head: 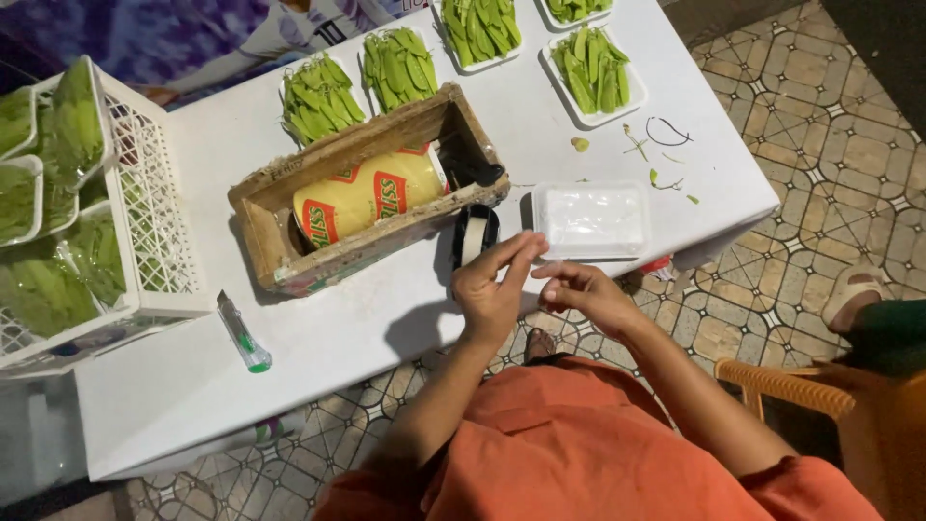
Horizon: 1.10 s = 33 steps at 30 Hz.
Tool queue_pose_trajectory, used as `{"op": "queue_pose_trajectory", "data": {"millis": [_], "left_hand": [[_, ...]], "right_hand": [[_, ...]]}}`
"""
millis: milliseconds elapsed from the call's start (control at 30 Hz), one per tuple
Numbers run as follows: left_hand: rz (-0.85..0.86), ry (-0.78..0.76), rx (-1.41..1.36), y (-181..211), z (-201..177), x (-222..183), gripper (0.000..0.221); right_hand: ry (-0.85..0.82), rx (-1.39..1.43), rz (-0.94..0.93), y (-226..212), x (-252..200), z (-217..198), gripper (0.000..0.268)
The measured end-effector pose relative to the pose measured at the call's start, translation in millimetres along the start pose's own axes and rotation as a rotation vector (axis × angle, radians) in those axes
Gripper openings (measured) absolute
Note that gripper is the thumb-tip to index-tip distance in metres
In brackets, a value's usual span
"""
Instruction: Wrapping plastic film around trays of green beans and securing the packaging with tape.
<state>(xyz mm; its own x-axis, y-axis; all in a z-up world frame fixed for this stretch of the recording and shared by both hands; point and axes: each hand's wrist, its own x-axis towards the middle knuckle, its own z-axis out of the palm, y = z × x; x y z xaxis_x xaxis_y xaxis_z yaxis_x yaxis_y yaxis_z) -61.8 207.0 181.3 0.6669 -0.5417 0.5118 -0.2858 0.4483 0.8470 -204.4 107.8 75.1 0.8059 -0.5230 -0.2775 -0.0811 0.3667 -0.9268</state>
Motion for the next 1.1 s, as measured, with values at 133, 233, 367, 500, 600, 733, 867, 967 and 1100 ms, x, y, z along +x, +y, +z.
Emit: {"op": "queue_pose_trajectory", "data": {"millis": [133,233,367,500,600,733,867,967,1100], "left_hand": [[-0.038,0.012,-0.061,-1.3,25.4,13.1,0.021],[-0.056,0.012,-0.064,-2.8,40.1,17.3,0.022],[-0.091,0.067,-0.098,-8.3,51.4,25.5,0.022],[-0.147,0.119,-0.222,-29.3,63.5,16.2,0.024],[-0.148,0.129,-0.123,-30.5,70.8,14.8,0.018],[-0.204,0.144,-0.107,-22.6,75.6,18.7,0.017],[-0.245,0.206,-0.178,-50.2,75.8,13.7,0.02],[-0.288,0.242,-0.248,-65.7,81.0,13.9,0.022],[-0.323,0.232,-0.358,-68.6,92.0,11.7,0.024]], "right_hand": [[-0.015,0.032,0.069,14.2,-7.3,17.6,0.044],[-0.152,0.054,-0.07,34.2,-7.8,40.4,0.056],[-0.252,0.679,-0.14,-20.3,1.1,60.1,0.082],[-0.149,0.816,-0.164,-50.8,20.3,45.0,0.077],[0.063,0.872,-0.111,-78.5,25.6,44.1,0.045],[0.226,0.752,-0.11,-95.8,21.4,24.0,0.051],[0.308,0.714,-0.084,-87.1,22.7,4.0,0.039],[0.333,0.76,-0.096,-73.8,28.1,-14.6,0.032],[0.356,0.776,-0.139,-70.7,28.5,-28.8,0.031]]}}
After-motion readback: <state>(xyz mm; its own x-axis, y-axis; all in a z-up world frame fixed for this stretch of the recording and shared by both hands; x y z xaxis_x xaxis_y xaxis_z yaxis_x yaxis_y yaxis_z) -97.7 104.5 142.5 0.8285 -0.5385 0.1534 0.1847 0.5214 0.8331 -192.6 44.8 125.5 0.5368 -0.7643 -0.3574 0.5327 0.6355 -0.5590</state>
